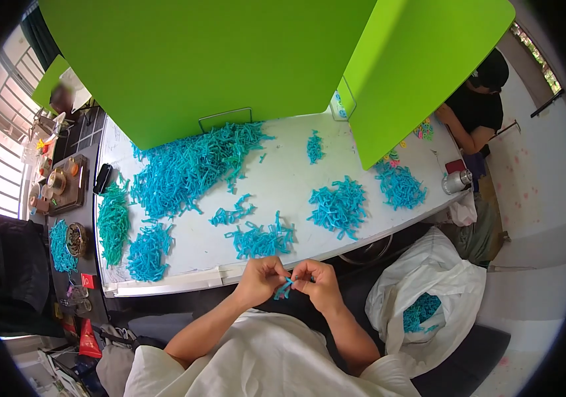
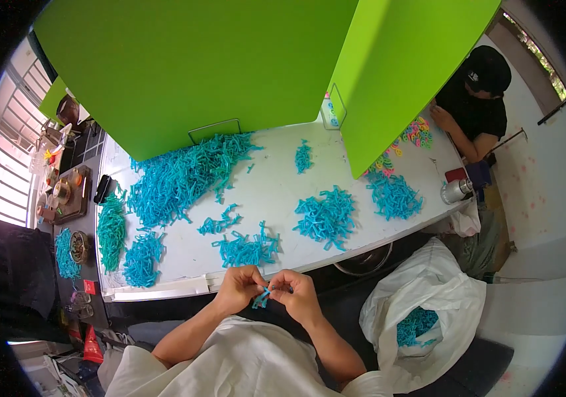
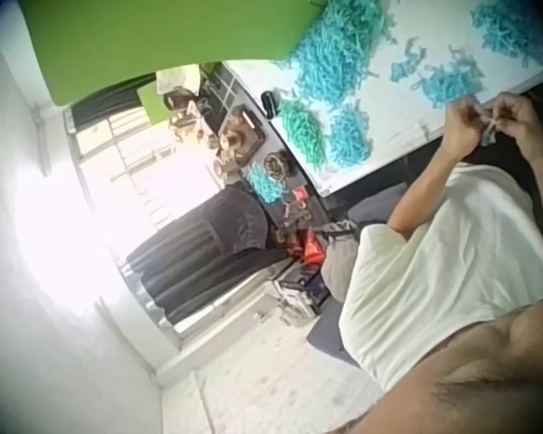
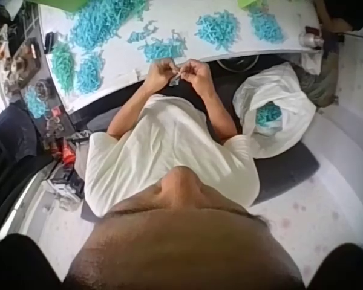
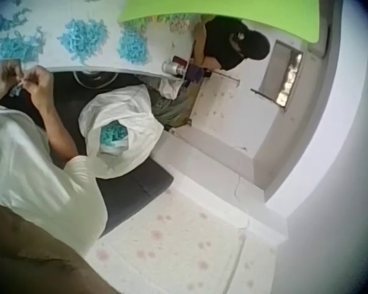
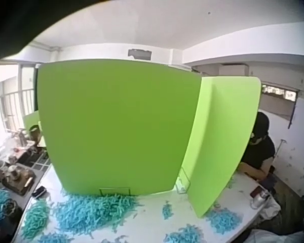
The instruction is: Assembling small plastic toy components by hand at an industrial workbench.
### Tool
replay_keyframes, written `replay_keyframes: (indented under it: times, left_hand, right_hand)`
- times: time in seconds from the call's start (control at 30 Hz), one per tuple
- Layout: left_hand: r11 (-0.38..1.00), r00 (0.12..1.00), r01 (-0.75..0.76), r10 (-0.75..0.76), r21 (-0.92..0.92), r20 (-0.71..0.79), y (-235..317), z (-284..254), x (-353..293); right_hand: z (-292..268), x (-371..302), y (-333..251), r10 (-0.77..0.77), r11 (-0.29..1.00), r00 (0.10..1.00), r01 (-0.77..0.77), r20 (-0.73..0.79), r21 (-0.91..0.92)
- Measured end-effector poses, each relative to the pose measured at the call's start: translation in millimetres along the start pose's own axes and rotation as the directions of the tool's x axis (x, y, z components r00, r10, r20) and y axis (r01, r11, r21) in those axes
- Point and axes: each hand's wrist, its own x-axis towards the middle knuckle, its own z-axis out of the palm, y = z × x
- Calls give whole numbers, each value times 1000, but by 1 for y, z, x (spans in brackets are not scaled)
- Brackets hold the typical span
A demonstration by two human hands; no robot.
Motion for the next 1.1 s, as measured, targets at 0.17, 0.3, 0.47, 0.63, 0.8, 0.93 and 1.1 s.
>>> replay_keyframes:
  times: [0.17, 0.3, 0.47, 0.63, 0.8, 0.93, 1.1]
  left_hand:
    - [1000, 999, -10, 11, 27, -36, 2, -3, 0]
    - [1000, 1000, 5, -5, -24, -9, 17, -1, 5]
    - [937, 972, 7, 76, 350, -224, 42, -23, 21]
    - [426, 762, -195, 632, 884, -137, 40, -22, 36]
    - [511, 829, -218, 547, 831, -119, 45, 23, 9]
    - [639, 930, -185, 360, 746, -78, 38, 50, 9]
    - [719, 935, -198, 342, 666, -91, 40, 55, 16]
  right_hand:
    - [8, 2, 13, -43, 985, 995, 57, -89, 162]
    - [-1, 8, 3, -3, 971, 997, 20, -72, 239]
    - [-25, 17, 14, 67, 867, 996, -26, -65, 497]
    - [-30, 28, 26, 191, 565, 981, -99, -14, 819]
    - [-12, 31, 14, 149, 506, 982, 22, -112, 862]
    - [-2, 29, 10, 21, 510, 981, 157, -194, 846]
    - [-1, 25, 11, -42, 572, 970, 219, -238, 790]
